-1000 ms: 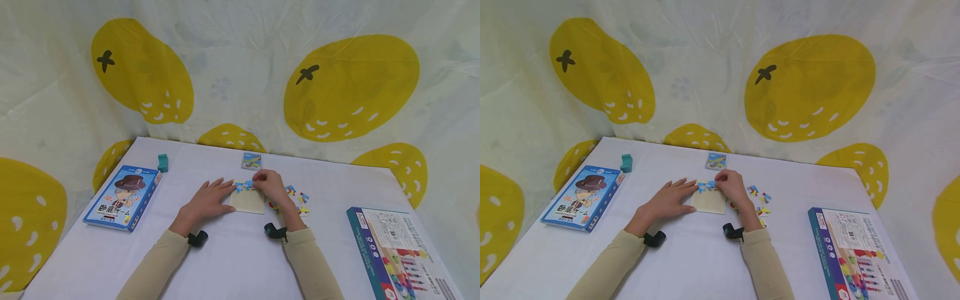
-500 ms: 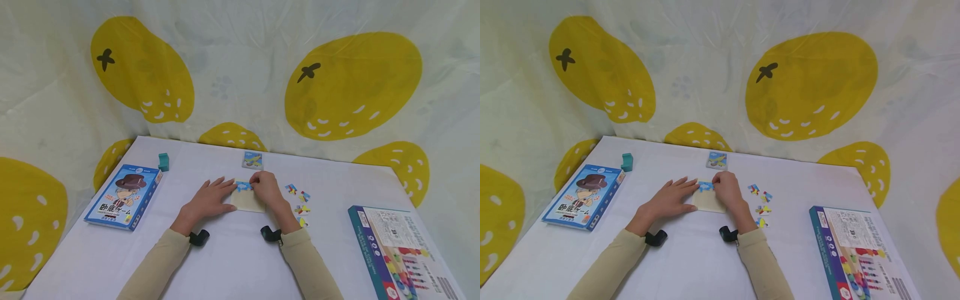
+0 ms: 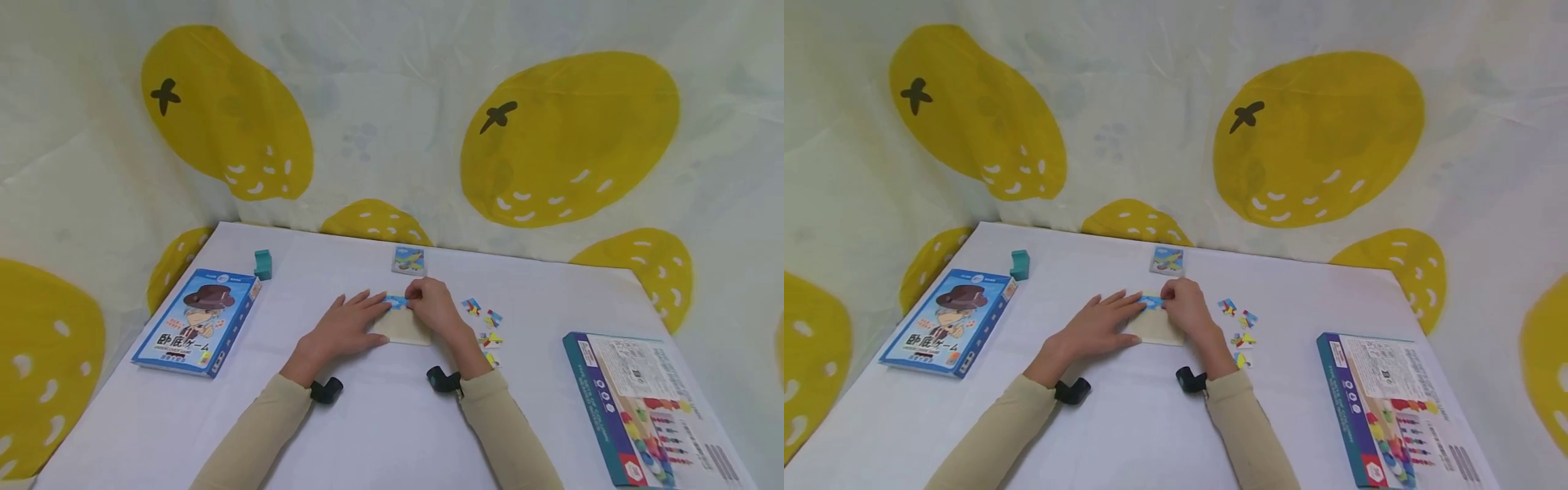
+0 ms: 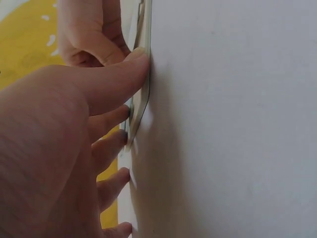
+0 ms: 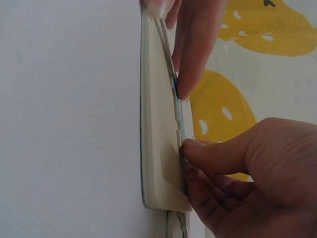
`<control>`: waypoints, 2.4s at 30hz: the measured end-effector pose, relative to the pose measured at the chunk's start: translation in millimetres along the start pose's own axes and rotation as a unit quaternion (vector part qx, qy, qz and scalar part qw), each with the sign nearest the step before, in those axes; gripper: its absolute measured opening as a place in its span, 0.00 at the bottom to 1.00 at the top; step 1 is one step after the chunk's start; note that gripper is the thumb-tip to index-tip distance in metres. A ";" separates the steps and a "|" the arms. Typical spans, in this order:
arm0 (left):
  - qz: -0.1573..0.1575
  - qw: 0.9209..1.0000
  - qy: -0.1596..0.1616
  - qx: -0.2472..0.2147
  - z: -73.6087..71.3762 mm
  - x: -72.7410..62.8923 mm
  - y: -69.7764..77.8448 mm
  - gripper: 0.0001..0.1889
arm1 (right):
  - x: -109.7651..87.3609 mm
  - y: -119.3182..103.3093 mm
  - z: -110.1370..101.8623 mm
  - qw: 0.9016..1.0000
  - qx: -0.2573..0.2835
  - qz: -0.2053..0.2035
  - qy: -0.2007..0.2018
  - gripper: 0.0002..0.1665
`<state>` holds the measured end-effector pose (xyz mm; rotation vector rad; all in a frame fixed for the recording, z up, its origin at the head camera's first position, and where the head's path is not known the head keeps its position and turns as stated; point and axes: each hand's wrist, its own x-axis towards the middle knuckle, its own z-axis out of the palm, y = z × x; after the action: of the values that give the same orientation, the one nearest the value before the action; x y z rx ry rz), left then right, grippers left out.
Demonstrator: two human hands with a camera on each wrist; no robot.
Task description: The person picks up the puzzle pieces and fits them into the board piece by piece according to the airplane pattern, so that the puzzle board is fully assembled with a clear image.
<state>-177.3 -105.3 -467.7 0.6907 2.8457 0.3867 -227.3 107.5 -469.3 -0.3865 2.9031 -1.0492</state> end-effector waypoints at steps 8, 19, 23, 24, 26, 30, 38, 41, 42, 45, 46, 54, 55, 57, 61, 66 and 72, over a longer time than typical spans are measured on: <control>0.010 1.000 0.007 -0.002 -2.7 -0.2 4.0 0.38 | -1.5 3.5 -12.1 0.999 0.000 -0.018 -0.027 0.07; 0.016 1.000 0.009 0.000 2.0 2.2 4.6 0.40 | -19.8 34.5 -60.4 1.000 0.025 0.016 -0.009 0.14; 0.031 0.999 0.016 0.015 4.1 2.0 4.6 0.41 | -25.7 49.3 -72.6 0.999 0.000 0.038 -0.012 0.17; 0.033 0.999 0.017 0.018 4.5 1.9 4.7 0.41 | -26.8 52.8 -74.9 0.999 -0.007 0.044 -0.017 0.18; 0.035 0.999 0.018 0.020 5.4 1.8 4.9 0.41 | -28.8 59.3 -78.7 0.998 -0.019 0.052 -0.032 0.20; 0.033 0.999 0.017 0.027 6.3 2.2 5.7 0.40 | -31.1 69.6 -82.6 0.996 -0.040 0.046 -0.061 0.24; 0.032 0.999 0.015 0.036 5.5 3.4 7.3 0.39 | -30.7 77.0 -83.5 0.995 -0.065 0.041 -0.064 0.15; 0.031 0.999 0.015 0.036 5.1 2.8 7.1 0.38 | -30.7 77.2 -83.2 0.994 -0.060 0.056 -0.068 0.15; 0.030 0.999 0.014 0.035 4.9 2.3 7.2 0.38 | -30.4 77.5 -83.1 0.994 -0.055 0.060 -0.069 0.15; 0.027 0.999 0.017 0.034 5.4 1.0 6.3 0.38 | -30.0 77.7 -83.4 0.995 -0.038 0.068 -0.069 0.15; 0.027 0.999 0.018 0.035 5.9 0.5 6.0 0.38 | -30.0 77.6 -83.5 0.995 -0.032 0.069 -0.067 0.15; 0.020 1.000 0.014 0.019 6.6 -5.9 6.9 0.39 | -30.0 76.1 -79.3 0.997 -0.005 0.062 -0.049 0.08; 0.020 1.000 0.015 0.016 6.5 -6.7 7.2 0.39 | -29.9 74.6 -78.1 0.997 0.001 0.062 -0.045 0.08; 0.020 1.000 0.015 0.015 6.8 -7.3 7.3 0.38 | -29.8 70.7 -76.0 0.997 0.014 0.060 -0.040 0.09; 0.019 0.999 0.015 0.022 7.8 -6.1 6.2 0.39 | -27.8 60.3 -71.2 0.997 0.041 0.060 -0.034 0.10; 0.019 0.999 0.014 0.032 7.3 -3.9 5.1 0.39 | -22.8 46.5 -63.4 0.995 0.073 0.055 -0.030 0.09; 0.025 0.999 0.011 0.022 2.9 -1.3 7.6 0.38 | -19.4 37.3 -50.3 0.994 0.091 0.051 -0.029 0.08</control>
<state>-172.2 -98.8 -468.1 0.7715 2.8712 0.3411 -222.4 171.3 -455.1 -0.2538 2.7149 -1.2517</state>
